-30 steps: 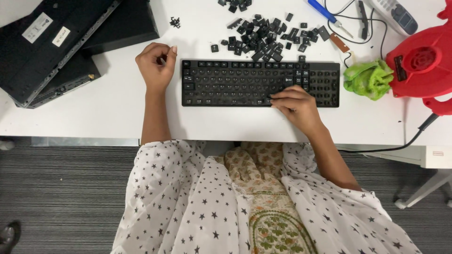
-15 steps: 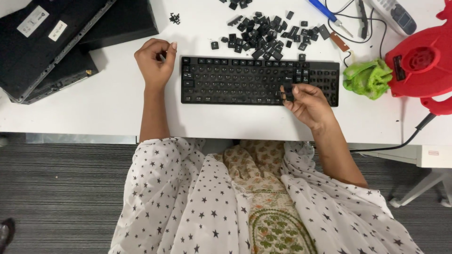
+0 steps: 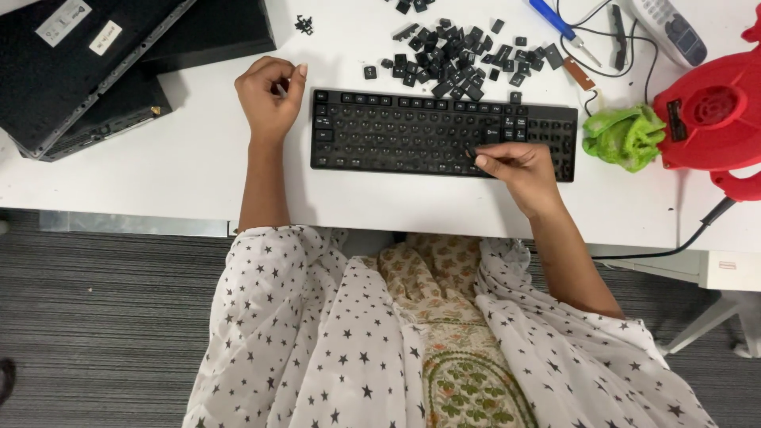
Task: The person re-inserts missing keys onto the computer keyboard.
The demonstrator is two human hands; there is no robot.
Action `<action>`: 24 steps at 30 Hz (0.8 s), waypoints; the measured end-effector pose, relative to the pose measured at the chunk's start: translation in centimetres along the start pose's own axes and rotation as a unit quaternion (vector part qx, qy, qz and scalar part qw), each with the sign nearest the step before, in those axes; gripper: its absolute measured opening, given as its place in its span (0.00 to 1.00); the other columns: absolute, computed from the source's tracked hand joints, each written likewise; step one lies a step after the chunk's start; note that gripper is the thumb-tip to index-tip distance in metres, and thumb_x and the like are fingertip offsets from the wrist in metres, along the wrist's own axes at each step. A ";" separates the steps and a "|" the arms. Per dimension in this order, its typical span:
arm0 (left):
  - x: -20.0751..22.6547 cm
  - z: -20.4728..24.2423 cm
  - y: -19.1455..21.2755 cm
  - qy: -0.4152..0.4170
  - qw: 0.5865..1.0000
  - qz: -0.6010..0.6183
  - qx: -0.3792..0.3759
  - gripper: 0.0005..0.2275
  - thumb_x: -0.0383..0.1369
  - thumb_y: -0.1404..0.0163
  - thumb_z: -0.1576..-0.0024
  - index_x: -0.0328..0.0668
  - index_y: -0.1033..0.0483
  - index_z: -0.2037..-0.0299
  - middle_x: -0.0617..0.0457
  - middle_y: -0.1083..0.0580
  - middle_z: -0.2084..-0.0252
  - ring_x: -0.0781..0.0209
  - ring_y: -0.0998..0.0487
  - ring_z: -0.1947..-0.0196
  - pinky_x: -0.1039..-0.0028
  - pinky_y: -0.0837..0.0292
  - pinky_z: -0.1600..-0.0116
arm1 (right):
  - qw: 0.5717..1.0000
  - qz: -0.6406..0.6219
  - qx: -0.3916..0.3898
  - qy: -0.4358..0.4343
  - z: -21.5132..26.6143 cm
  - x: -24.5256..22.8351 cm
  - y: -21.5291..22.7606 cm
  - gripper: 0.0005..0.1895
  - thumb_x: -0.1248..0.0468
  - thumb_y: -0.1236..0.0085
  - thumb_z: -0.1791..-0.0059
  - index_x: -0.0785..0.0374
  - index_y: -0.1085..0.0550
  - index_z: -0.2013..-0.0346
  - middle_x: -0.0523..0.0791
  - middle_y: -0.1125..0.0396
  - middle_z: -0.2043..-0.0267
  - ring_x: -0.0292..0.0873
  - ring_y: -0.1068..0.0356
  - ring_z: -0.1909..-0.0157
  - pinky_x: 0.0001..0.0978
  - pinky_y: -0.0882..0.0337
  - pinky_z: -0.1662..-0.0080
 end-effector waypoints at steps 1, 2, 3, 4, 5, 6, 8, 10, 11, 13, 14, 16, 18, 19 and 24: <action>0.0 0.0 0.0 0.001 1.000 0.000 0.001 0.09 0.26 0.37 0.42 0.35 0.20 0.75 0.53 0.22 0.73 0.71 0.30 0.80 0.80 0.39 0.75 | 1.000 0.001 -0.001 0.000 -0.1 0.0 -0.1 0.07 0.73 0.34 0.51 0.65 0.19 0.58 0.47 0.23 0.58 0.34 0.25 0.59 0.24 0.25 0.55; -0.1 0.0 0.0 0.001 1.000 -0.004 -0.001 0.09 0.26 0.37 0.42 0.35 0.20 0.75 0.53 0.22 0.73 0.71 0.31 0.80 0.80 0.39 0.75 | 1.000 0.002 0.002 -0.011 -0.1 0.0 -0.1 0.07 0.73 0.34 0.51 0.65 0.19 0.58 0.47 0.23 0.59 0.34 0.25 0.60 0.24 0.25 0.55; -0.1 0.0 0.0 0.000 1.000 -0.007 -0.003 0.09 0.26 0.37 0.43 0.35 0.20 0.75 0.53 0.23 0.73 0.70 0.31 0.80 0.80 0.40 0.75 | 1.000 0.004 0.004 -0.021 -0.2 0.0 -0.1 0.07 0.73 0.35 0.51 0.65 0.18 0.59 0.47 0.23 0.59 0.34 0.26 0.61 0.24 0.24 0.55; -0.2 0.1 -0.1 0.000 1.000 -0.007 -0.002 0.09 0.26 0.37 0.43 0.35 0.20 0.75 0.53 0.23 0.73 0.70 0.31 0.80 0.80 0.40 0.75 | 1.000 0.005 0.003 -0.021 -0.3 0.0 -0.1 0.07 0.73 0.35 0.51 0.65 0.18 0.59 0.47 0.23 0.59 0.34 0.26 0.61 0.24 0.24 0.55; -0.3 0.1 -0.1 -0.002 1.000 -0.006 0.000 0.09 0.26 0.37 0.43 0.35 0.20 0.75 0.53 0.22 0.73 0.71 0.30 0.80 0.80 0.39 0.75 | 1.000 0.010 0.000 -0.017 -0.4 0.0 -0.1 0.07 0.73 0.35 0.51 0.65 0.19 0.59 0.47 0.23 0.59 0.34 0.26 0.60 0.24 0.25 0.55; -0.4 0.1 -0.1 -0.004 1.000 -0.004 0.001 0.09 0.26 0.37 0.43 0.35 0.20 0.75 0.53 0.22 0.73 0.71 0.30 0.80 0.80 0.39 0.75 | 1.000 0.016 -0.003 -0.013 -0.5 0.0 -0.1 0.06 0.73 0.35 0.50 0.65 0.19 0.59 0.47 0.22 0.58 0.34 0.26 0.60 0.23 0.25 0.55; -0.3 0.2 -0.1 -0.002 1.000 -0.005 0.001 0.09 0.27 0.37 0.43 0.35 0.20 0.75 0.53 0.22 0.72 0.70 0.30 0.80 0.80 0.38 0.75 | 1.000 0.012 -0.007 -0.014 -0.7 0.3 -0.2 0.07 0.73 0.35 0.51 0.65 0.19 0.58 0.47 0.23 0.58 0.34 0.26 0.60 0.24 0.25 0.55; -0.3 0.1 -0.1 -0.001 1.000 -0.005 0.001 0.09 0.27 0.36 0.43 0.34 0.20 0.75 0.53 0.22 0.72 0.70 0.30 0.80 0.80 0.38 0.75 | 1.000 0.008 -0.010 -0.013 -0.8 0.3 -0.4 0.07 0.73 0.35 0.51 0.65 0.19 0.58 0.47 0.23 0.58 0.34 0.26 0.60 0.24 0.25 0.55; -0.2 0.1 -0.1 0.003 1.000 -0.009 -0.004 0.10 0.27 0.36 0.43 0.35 0.20 0.75 0.53 0.22 0.73 0.70 0.30 0.80 0.80 0.38 0.75 | 1.000 0.014 -0.007 -0.014 -0.7 0.1 -0.5 0.07 0.73 0.35 0.51 0.65 0.19 0.59 0.47 0.23 0.58 0.34 0.25 0.59 0.24 0.25 0.55; 0.0 0.1 -0.1 0.007 1.000 -0.013 -0.009 0.10 0.27 0.36 0.43 0.35 0.20 0.75 0.53 0.22 0.73 0.70 0.30 0.80 0.79 0.38 0.75 | 1.000 0.021 -0.004 -0.014 -0.7 -0.3 -0.8 0.07 0.73 0.34 0.51 0.65 0.19 0.59 0.47 0.22 0.58 0.34 0.25 0.59 0.24 0.24 0.54; 0.2 0.1 -0.1 0.001 1.000 -0.009 -0.013 0.09 0.27 0.36 0.43 0.35 0.20 0.75 0.53 0.22 0.72 0.69 0.30 0.80 0.79 0.37 0.74 | 0.999 0.036 0.002 -0.018 -0.6 -0.5 -1.0 0.07 0.73 0.34 0.51 0.65 0.19 0.59 0.47 0.22 0.58 0.34 0.25 0.59 0.24 0.24 0.54; 0.6 0.0 -0.1 -0.005 1.000 -0.004 -0.017 0.09 0.27 0.36 0.43 0.35 0.20 0.74 0.53 0.22 0.72 0.69 0.29 0.79 0.80 0.36 0.74 | 0.998 0.051 0.008 -0.021 -0.6 -0.6 -1.0 0.06 0.72 0.34 0.51 0.65 0.18 0.60 0.47 0.22 0.58 0.34 0.25 0.59 0.24 0.24 0.54; 0.6 0.0 -0.3 0.006 0.998 -0.019 -0.053 0.08 0.27 0.36 0.45 0.36 0.20 0.75 0.53 0.21 0.71 0.69 0.28 0.81 0.80 0.35 0.75 | 0.999 0.036 0.002 -0.006 -0.7 -0.3 -0.9 0.06 0.73 0.34 0.51 0.65 0.18 0.59 0.47 0.22 0.59 0.35 0.25 0.59 0.25 0.25 0.55; 0.7 0.0 -0.3 0.006 0.998 -0.019 -0.052 0.08 0.27 0.36 0.45 0.36 0.20 0.75 0.53 0.21 0.71 0.69 0.28 0.81 0.80 0.35 0.75 | 0.999 0.037 0.001 -0.006 -0.7 -0.3 -0.8 0.06 0.73 0.34 0.51 0.65 0.18 0.59 0.47 0.22 0.59 0.35 0.25 0.59 0.25 0.25 0.55; 0.6 0.1 -0.6 0.026 0.995 -0.042 -0.081 0.06 0.28 0.35 0.46 0.38 0.17 0.74 0.53 0.20 0.71 0.69 0.23 0.79 0.80 0.30 0.72 | 0.998 0.037 0.044 -0.005 -0.9 -0.4 0.5 0.07 0.73 0.34 0.51 0.64 0.18 0.59 0.46 0.23 0.60 0.34 0.26 0.60 0.24 0.24 0.55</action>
Point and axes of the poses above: each hand's wrist, its own z-axis away from the middle knuckle, its own y-axis out of the back of the hand, x = y × z, the point moved 4 cm from there along -z, towards the middle knuckle
